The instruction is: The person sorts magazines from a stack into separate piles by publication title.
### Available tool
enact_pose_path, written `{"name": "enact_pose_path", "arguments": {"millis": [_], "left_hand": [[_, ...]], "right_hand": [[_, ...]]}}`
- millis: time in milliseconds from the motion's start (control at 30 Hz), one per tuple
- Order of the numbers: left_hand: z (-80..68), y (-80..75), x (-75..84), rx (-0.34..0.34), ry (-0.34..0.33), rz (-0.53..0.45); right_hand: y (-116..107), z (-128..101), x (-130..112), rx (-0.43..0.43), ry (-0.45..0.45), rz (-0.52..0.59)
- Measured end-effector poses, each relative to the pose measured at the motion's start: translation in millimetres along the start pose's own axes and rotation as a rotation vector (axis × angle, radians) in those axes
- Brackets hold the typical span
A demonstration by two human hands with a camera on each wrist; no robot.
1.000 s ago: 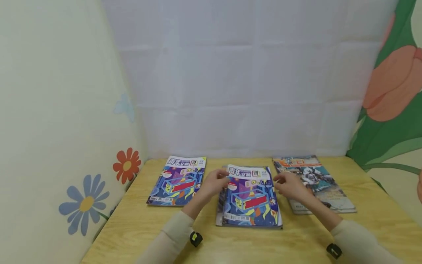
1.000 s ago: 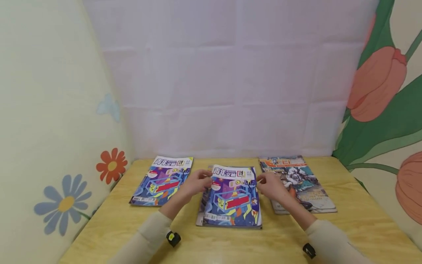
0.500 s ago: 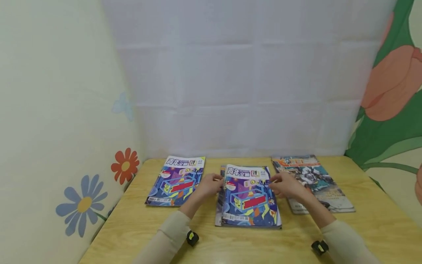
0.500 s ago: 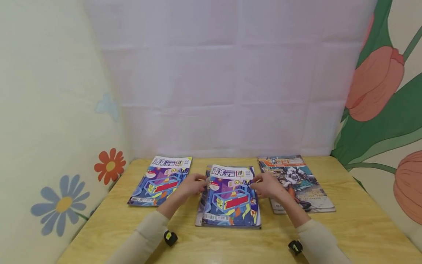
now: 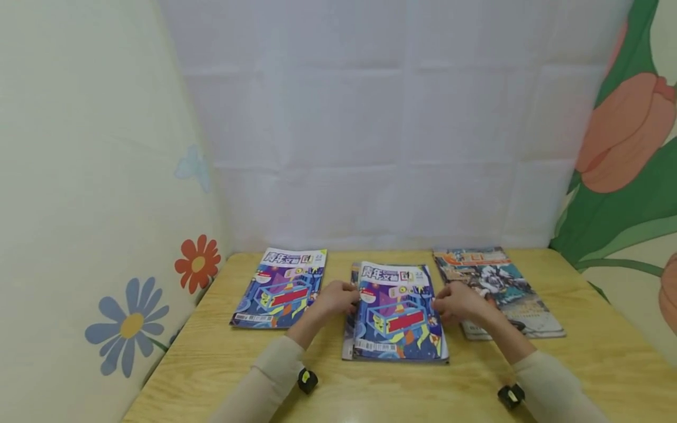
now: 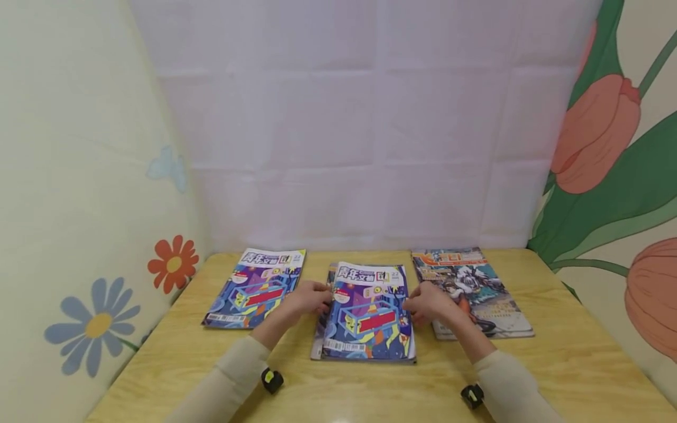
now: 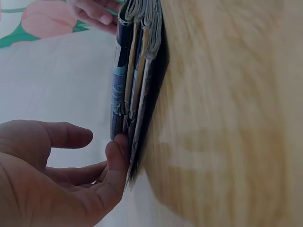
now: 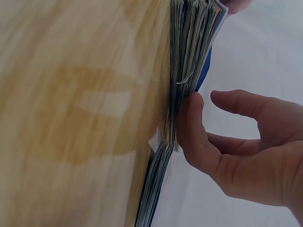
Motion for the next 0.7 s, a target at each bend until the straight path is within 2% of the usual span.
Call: {"name": "enact_pose_path", "arguments": {"millis": [300,433,567,700], "left_hand": [[-1.2,3.8,-0.6,-0.002,0.002,-0.075],[0.2,6.4,-0.7,-0.014,0.011,-0.182],[1.8,9.0,-3.0,-0.074,-0.006,-0.333],[0.6,12.1,-5.0,-0.155,-0.017,-0.41]], "right_hand": [[3,1,8,-0.027,0.01,0.096],[2,2,11,-0.041,-0.001,0.134],[0,3,13,-0.055,-0.006,0.164],[-1,4,13,-0.072,0.003,0.187]]}}
Point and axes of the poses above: each hand's wrist, its own z-axis towards the middle knuckle, its own y-axis out of the palm, x = y × z, the point moved 4 cm from there along z, towards the middle knuckle, and after that the axes turned 3 degrees about z, right-handed, at the moved point
